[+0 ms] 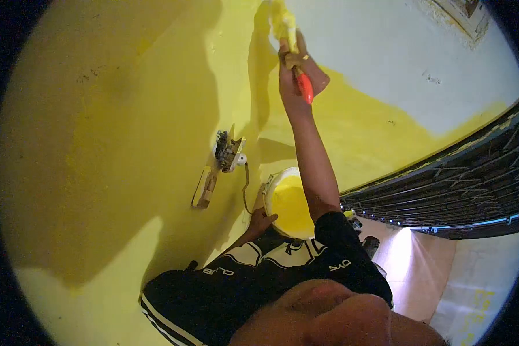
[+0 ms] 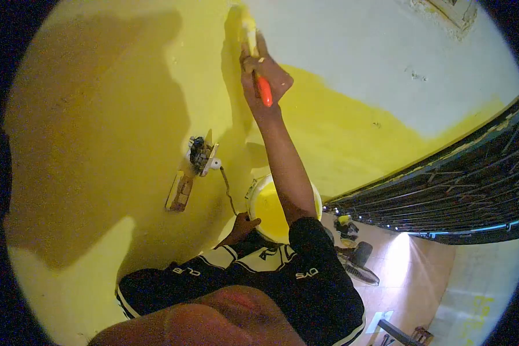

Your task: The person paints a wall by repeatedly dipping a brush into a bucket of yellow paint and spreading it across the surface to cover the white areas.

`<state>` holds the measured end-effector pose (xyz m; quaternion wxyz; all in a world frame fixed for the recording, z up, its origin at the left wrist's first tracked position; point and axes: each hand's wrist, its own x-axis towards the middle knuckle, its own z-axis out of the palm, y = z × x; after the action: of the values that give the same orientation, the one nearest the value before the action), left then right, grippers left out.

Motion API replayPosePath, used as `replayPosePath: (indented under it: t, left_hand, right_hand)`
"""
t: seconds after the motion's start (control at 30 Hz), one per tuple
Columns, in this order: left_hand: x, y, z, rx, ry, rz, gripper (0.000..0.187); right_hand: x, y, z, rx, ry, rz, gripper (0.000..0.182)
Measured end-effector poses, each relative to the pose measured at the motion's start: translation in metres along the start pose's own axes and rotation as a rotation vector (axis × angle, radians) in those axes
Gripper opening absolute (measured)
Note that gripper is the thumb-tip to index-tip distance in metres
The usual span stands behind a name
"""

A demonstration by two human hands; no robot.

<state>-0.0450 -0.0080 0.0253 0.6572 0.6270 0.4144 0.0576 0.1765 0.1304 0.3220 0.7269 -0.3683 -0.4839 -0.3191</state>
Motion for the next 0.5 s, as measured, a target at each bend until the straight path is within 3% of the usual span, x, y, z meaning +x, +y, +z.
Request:
replayPosePath:
  t: [0.07,0.1,0.13,0.23,0.3,0.33,0.43,0.5]
  left_hand:
    - [-0.001,0.002,0.000,0.011,-0.033,-0.047,0.037]
    - [0.000,0.003,0.000,-0.015,-0.034,-0.054,0.036]
    - [0.001,0.004,0.000,-0.039,-0.035,-0.059,0.035]
    - [-0.003,0.011,0.001,0.040,0.009,-0.024,0.032]
    - [0.000,0.006,0.001,0.021,0.019,-0.002,0.031]
    - [-0.001,0.002,0.001,0.001,0.025,0.004,0.030]
    - [-0.005,0.008,-0.001,-0.064,0.001,0.013,0.030]
    - [0.001,0.000,-0.001,-0.046,-0.010,-0.015,0.031]
  right_hand:
    - [-0.033,0.007,-0.006,-0.297,-0.237,0.126,0.019]
    - [-0.056,0.019,-0.011,-0.266,-0.205,0.083,0.005]
    - [-0.084,0.037,-0.014,-0.218,-0.244,0.001,0.004]
    - [-0.102,0.032,-0.045,-0.237,-0.190,0.009,0.012]
    - [-0.113,0.039,-0.062,-0.324,0.070,-0.060,0.020]
    - [-0.107,0.021,-0.070,-0.554,0.052,0.016,0.025]
    - [-0.114,0.013,-0.067,-0.696,0.109,0.097,0.027]
    - [-0.144,0.036,-0.058,-0.695,-0.081,0.225,0.026]
